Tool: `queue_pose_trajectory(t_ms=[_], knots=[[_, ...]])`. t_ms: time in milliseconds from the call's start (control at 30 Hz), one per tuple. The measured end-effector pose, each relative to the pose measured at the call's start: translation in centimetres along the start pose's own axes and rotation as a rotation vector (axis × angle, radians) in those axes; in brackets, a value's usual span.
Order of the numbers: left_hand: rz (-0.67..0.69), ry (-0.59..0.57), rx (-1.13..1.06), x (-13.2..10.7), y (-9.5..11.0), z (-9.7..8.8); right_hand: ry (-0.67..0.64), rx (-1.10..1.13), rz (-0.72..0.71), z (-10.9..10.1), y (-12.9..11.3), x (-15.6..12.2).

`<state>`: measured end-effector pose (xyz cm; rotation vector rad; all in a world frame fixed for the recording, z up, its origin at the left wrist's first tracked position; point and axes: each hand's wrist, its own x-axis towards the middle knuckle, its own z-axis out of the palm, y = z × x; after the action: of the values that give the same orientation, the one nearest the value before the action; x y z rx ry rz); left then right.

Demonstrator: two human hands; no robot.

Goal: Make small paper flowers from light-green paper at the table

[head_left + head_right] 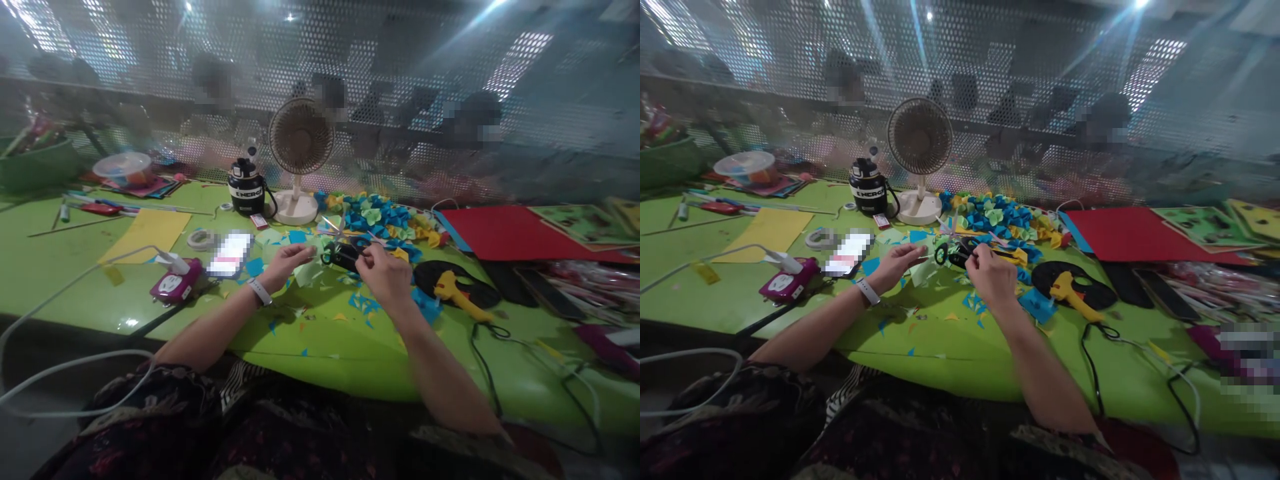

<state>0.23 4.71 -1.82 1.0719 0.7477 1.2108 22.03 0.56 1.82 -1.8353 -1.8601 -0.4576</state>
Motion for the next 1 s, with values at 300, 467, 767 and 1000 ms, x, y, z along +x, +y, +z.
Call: queue_pose_trajectory(t_ms=[300, 467, 767, 1000], knots=[[-0.051, -0.199, 0.089, -0.8, -0.4, 0.3, -0.147, 0.175, 0.014, 0.6, -2.4, -1.5], [-0.047, -0.206, 0.226, -1.2, -0.1, 0.8, -0.368, 0.303, 0.038, 0.4, -2.7, -1.1], [-0.068, -0.145, 0.217, -1.2, -0.7, 1.1, -0.409, 0.256, -0.006, 0.8, -2.8, -1.6], [-0.051, -0.226, 0.227, -1.7, -1.0, 1.4, -0.335, 0.219, 0.022, 1.2, -2.8, -1.7]])
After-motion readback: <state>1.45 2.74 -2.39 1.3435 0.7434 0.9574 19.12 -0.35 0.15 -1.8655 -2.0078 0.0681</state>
